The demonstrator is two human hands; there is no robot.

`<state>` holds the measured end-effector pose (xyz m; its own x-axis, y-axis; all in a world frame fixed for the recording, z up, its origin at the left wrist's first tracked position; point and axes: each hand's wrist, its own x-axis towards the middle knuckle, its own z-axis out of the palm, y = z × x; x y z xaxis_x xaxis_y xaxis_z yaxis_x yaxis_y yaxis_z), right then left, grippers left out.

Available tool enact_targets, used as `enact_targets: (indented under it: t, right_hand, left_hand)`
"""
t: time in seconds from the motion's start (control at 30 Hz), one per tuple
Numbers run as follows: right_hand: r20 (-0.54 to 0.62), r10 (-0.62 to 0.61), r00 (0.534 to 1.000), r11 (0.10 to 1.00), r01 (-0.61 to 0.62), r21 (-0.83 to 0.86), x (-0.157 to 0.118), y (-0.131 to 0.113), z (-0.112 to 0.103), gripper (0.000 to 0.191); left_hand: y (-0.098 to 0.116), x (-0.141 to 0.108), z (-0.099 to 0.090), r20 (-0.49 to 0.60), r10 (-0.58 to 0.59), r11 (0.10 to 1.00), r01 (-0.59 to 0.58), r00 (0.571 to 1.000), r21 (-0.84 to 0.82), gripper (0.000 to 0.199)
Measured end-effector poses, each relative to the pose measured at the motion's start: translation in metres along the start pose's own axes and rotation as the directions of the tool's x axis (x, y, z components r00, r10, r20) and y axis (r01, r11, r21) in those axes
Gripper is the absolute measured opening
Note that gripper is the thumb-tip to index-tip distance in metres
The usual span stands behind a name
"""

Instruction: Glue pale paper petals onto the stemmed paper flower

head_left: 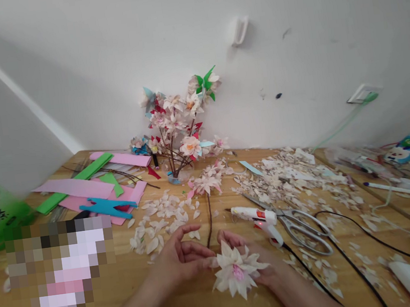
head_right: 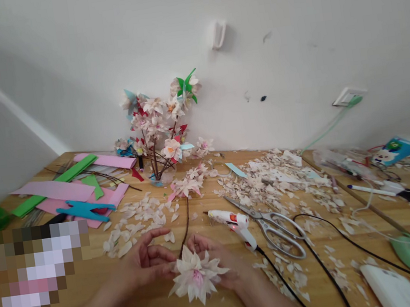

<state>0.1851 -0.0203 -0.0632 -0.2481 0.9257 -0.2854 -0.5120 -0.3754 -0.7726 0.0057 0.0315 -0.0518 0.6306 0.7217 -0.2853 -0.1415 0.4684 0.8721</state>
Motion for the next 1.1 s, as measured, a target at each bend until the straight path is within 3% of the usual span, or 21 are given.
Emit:
enact_targets:
  t: [0.5,0.8,1.1]
  right_hand:
    - [0.019,0.026,0.999,1.0,-0.025,-0.013,0.0,-0.004,0.005,0.028]
    - [0.011,0.012,1.0,1.0,-0.011,-0.025,0.0,-0.003,0.003,0.027]
    - [0.0,-0.008,1.0,0.999,0.008,-0.046,0.0,-0.001,0.0,0.029]
  left_hand:
    - [0.002,-0.007,0.002,0.094,0.012,0.998,-0.018,0.995,0.065,0.065]
    - [0.003,-0.007,0.001,0.144,0.037,0.999,-0.04,0.989,0.015,0.061]
    - [0.016,-0.01,0.001,0.121,-0.048,0.998,0.052,0.991,-0.035,0.051]
